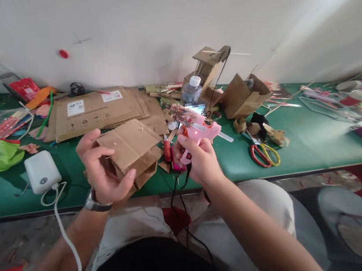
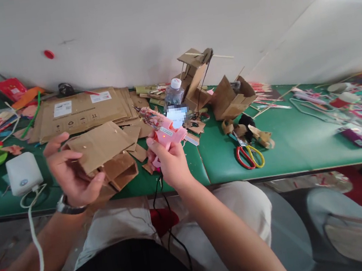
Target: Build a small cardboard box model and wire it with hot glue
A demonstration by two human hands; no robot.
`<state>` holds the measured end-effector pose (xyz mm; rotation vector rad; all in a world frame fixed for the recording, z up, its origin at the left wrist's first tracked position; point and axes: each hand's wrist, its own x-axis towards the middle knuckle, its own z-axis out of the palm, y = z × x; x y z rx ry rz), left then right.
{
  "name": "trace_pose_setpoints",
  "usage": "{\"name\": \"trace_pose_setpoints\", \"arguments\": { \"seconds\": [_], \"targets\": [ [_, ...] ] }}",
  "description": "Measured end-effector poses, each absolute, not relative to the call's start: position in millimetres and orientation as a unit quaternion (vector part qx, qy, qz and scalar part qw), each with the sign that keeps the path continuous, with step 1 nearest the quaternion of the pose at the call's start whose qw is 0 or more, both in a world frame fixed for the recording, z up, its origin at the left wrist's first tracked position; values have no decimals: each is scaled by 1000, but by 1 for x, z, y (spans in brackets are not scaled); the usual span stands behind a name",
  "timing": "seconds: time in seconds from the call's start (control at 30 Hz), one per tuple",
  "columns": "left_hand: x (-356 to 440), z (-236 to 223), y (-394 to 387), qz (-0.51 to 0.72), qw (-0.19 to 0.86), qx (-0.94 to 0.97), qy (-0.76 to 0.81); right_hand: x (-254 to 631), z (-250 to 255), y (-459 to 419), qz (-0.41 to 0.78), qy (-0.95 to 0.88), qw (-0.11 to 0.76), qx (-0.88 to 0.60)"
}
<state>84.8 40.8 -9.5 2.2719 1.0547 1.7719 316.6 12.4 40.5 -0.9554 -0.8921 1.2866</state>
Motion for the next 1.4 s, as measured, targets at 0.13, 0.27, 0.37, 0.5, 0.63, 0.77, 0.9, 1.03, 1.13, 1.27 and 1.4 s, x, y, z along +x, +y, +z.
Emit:
{"name": "trace_pose_setpoints", "arguments": {
  "seconds": [0.13,0.27,0.37,0.5,0.63,0.77,0.9,1.03,1.13,1.27,1.4],
  "targets": [
    [72,-9,58,645,72,702,292,321,37,14,560,-375,606,-423],
    [73,5,63,656,215,689,220,319,31,16,575,-371,595,-421],
    [77,12,62,629,296,688,208,316,25,19,565,-365,605,-425],
    [79,5,68,601,326,713,153,308,12,24,563,-355,613,-425],
    [69,-7,75,550,337,743,179,299,-1,26,587,-344,597,-426],
    [53,-20,72,549,268,753,244,293,-8,24,604,-341,581,-424],
    [39,-30,72,616,187,710,286,287,-7,22,611,-364,566,-417],
    [32,-32,91,637,186,712,229,279,-5,19,619,-383,552,-407],
    [30,-33,121,678,190,685,184,273,-5,18,621,-385,542,-415],
    [24,-35,160,693,205,686,88,268,-5,21,631,-384,537,-406],
    [10,-26,178,681,271,657,175,271,-3,27,623,-375,547,-414]
  ]
}}
